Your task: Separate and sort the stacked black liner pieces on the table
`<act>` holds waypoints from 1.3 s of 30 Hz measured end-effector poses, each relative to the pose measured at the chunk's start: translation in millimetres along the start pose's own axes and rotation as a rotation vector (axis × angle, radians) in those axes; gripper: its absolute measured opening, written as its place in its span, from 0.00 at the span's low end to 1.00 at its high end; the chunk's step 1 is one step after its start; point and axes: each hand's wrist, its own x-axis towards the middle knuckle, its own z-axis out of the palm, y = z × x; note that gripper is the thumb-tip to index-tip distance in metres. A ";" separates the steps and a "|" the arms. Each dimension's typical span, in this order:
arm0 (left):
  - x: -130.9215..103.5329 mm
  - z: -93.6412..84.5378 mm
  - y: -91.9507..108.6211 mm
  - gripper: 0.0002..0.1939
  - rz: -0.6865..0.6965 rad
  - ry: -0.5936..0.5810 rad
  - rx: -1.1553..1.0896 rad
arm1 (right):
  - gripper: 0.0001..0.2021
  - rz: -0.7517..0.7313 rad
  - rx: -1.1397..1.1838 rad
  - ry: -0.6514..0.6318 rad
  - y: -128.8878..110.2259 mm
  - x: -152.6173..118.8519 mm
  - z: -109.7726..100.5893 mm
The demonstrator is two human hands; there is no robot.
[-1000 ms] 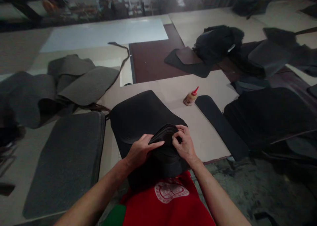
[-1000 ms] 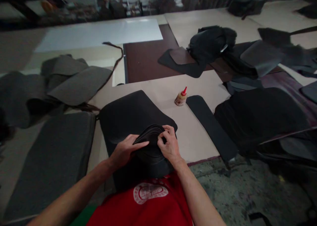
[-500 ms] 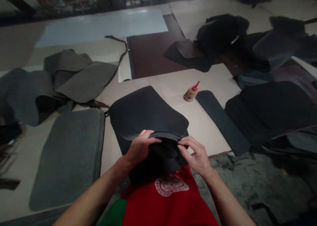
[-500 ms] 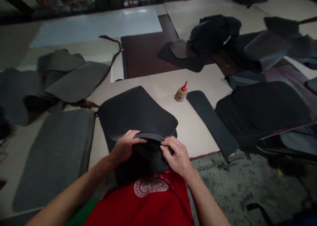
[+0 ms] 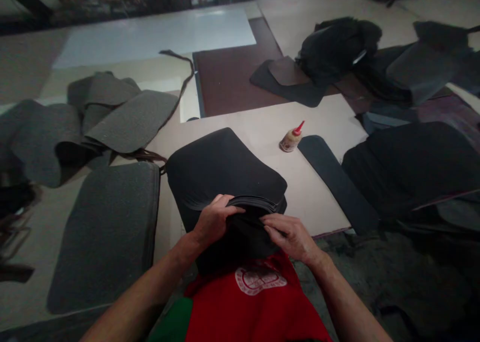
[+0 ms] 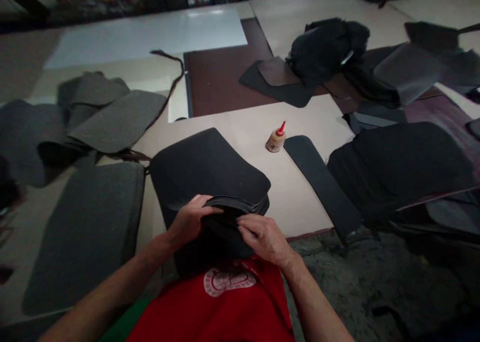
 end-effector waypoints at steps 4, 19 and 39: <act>0.0 -0.4 0.3 0.23 -0.002 -0.005 0.000 | 0.12 0.015 -0.097 0.026 4.4 4.0 3.9; -10.4 6.2 -14.5 0.27 0.172 0.020 0.165 | 0.09 0.478 -0.179 0.208 9.2 30.2 21.7; 3.3 -3.4 2.8 0.28 0.001 0.004 0.082 | 0.09 -0.018 0.005 -0.022 -5.8 -1.8 -6.9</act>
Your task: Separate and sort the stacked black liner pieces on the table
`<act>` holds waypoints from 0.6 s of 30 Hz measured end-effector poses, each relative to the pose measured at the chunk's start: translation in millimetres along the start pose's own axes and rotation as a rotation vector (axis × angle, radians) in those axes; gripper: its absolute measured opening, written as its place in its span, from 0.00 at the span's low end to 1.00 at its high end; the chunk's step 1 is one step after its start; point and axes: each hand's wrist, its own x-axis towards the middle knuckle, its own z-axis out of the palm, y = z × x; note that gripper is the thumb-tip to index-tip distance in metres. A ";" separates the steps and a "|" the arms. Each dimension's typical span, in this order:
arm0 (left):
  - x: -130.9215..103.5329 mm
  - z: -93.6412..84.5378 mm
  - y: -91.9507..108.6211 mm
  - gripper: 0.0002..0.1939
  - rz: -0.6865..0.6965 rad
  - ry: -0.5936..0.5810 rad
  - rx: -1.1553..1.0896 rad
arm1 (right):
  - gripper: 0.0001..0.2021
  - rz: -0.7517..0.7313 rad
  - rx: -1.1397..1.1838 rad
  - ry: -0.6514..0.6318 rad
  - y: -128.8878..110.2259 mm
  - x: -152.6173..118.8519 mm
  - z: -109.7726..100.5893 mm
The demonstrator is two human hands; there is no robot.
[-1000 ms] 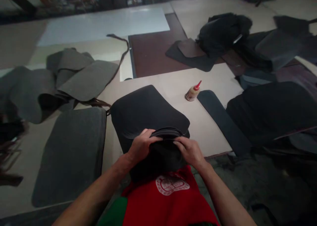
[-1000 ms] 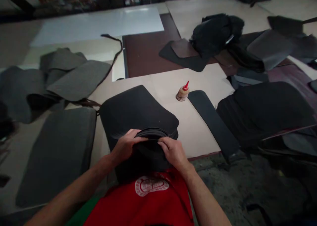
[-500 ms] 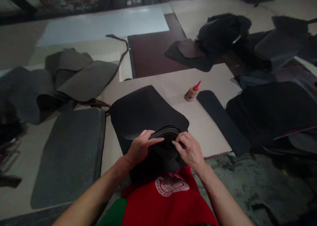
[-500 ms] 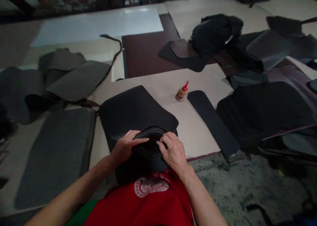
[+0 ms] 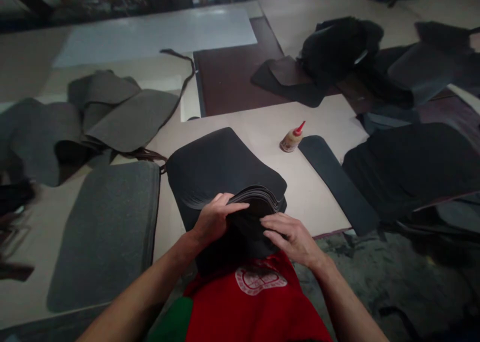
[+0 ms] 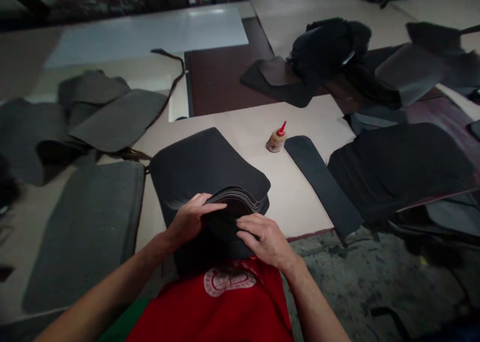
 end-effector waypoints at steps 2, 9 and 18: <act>0.4 0.1 0.5 0.27 -0.008 0.002 0.003 | 0.10 -0.012 0.000 -0.023 0.1 1.1 -2.2; 0.1 -0.2 1.1 0.28 -0.002 0.000 0.000 | 0.12 -0.005 -0.104 0.012 0.3 2.7 0.6; -1.0 1.1 -0.8 0.28 -0.001 0.002 -0.027 | 0.09 0.111 0.057 0.046 1.8 5.3 2.8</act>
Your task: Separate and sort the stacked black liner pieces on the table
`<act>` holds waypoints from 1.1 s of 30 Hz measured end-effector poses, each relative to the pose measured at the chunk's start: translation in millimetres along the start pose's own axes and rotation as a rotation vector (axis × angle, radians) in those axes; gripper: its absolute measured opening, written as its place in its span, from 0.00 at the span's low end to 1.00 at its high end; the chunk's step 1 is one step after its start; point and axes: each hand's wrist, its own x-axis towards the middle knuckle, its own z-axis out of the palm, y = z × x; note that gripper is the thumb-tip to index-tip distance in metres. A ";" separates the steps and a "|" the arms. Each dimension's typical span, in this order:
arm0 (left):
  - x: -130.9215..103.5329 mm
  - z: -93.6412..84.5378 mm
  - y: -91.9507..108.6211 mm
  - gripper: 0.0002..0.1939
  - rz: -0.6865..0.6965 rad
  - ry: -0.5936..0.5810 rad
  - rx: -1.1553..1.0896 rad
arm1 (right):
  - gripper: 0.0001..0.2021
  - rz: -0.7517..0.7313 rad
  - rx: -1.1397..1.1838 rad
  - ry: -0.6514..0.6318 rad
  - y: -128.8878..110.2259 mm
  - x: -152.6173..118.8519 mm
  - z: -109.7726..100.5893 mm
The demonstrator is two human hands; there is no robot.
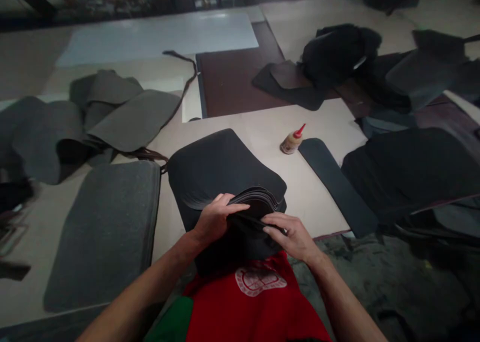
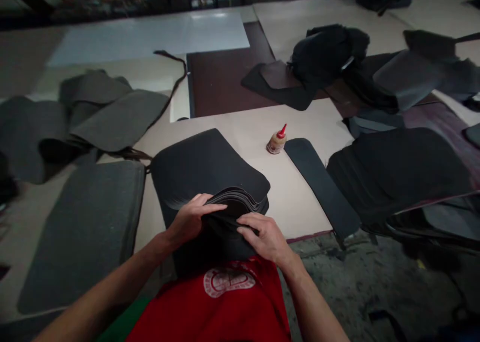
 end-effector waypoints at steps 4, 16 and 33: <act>0.5 2.1 -1.3 0.27 0.007 0.005 0.021 | 0.10 -0.004 -0.037 0.054 4.5 1.9 7.6; -1.6 -1.5 0.4 0.31 0.049 -0.022 0.073 | 0.14 0.359 -0.026 0.366 18.3 24.7 32.4; 3.2 -4.8 2.0 0.29 0.040 -0.015 0.049 | 0.06 -0.054 -0.011 0.255 -11.9 -4.9 4.9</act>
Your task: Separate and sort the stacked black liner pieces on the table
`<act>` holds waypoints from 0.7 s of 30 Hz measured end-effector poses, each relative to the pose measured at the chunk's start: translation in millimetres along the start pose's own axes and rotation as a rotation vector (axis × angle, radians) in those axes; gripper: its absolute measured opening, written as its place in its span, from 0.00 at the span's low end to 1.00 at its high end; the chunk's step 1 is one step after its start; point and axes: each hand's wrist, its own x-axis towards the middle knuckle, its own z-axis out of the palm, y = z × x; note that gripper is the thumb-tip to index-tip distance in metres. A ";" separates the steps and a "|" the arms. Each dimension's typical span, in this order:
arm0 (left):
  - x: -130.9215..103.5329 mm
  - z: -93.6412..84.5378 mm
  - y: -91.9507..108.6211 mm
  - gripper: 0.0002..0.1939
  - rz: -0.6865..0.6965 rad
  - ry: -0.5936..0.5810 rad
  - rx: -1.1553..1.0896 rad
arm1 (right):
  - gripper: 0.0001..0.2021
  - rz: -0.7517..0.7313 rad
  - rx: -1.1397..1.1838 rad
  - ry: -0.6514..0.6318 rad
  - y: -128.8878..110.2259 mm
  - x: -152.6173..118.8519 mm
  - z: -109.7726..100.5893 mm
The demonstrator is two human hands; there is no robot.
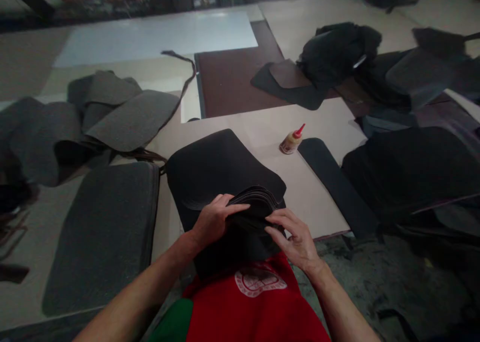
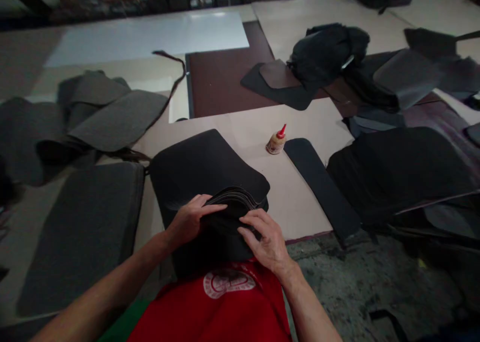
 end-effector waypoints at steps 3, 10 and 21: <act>0.3 0.2 -0.4 0.28 -0.022 -0.001 -0.021 | 0.07 0.007 0.044 -0.120 2.2 -0.7 -1.6; -1.7 2.7 -2.6 0.30 -0.020 -0.001 -0.015 | 0.08 0.220 0.227 -0.278 13.4 8.6 -0.5; -2.8 1.0 -0.7 0.27 -0.007 -0.012 0.025 | 0.16 0.457 0.033 -0.027 23.0 20.6 21.5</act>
